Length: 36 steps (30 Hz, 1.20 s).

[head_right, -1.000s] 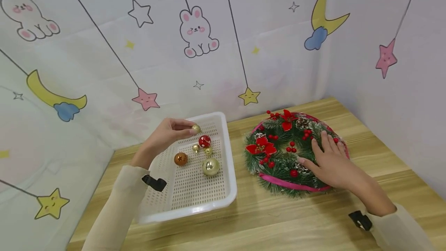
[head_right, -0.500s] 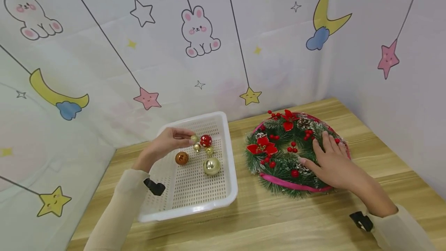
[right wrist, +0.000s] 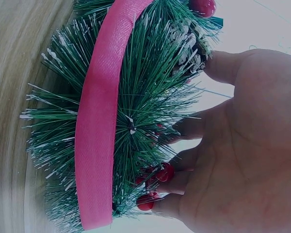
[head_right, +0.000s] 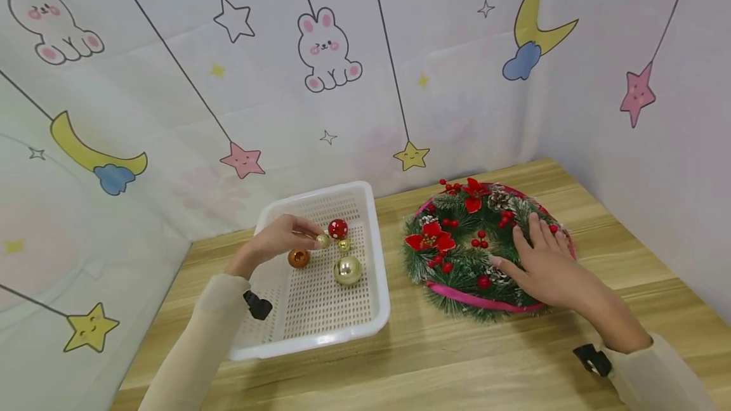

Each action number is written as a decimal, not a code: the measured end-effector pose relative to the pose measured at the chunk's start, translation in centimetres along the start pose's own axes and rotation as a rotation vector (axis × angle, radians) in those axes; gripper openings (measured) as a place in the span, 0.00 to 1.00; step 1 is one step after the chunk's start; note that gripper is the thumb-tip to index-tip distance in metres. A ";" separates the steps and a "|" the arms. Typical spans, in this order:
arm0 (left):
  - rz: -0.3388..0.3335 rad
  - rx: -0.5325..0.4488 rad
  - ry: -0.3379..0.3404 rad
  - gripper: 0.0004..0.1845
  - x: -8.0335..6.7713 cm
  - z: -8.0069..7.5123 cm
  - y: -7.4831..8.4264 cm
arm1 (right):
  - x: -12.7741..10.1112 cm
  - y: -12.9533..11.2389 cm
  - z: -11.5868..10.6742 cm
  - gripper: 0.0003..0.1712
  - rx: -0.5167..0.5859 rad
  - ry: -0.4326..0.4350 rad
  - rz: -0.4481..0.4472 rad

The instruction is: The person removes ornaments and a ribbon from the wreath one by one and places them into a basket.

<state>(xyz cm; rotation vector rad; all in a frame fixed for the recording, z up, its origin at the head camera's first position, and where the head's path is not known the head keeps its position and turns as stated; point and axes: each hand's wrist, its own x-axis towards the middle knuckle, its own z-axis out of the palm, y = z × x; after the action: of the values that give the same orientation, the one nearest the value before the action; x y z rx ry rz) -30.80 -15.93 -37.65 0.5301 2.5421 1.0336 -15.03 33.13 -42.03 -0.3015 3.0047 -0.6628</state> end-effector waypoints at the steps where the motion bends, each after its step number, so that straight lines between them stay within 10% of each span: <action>1: 0.000 0.019 -0.004 0.15 0.1 0.1 0.0 | 0.0 0.0 0.0 0.54 0.000 0.000 -0.001; 13: -0.007 0.242 -0.092 0.12 0.5 1.0 -0.2 | 0.1 0.1 0.0 0.54 0.005 -0.001 0.000; 36: -0.054 0.365 -0.157 0.13 0.6 2.2 -0.2 | 0.0 -0.1 0.0 0.54 0.008 0.004 0.001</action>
<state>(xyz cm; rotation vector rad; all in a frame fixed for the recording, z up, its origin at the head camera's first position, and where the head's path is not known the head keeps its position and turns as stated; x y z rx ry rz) -30.43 -14.49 -39.35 0.6070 2.5946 0.4864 -14.99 33.05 -42.00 -0.2979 3.0051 -0.6764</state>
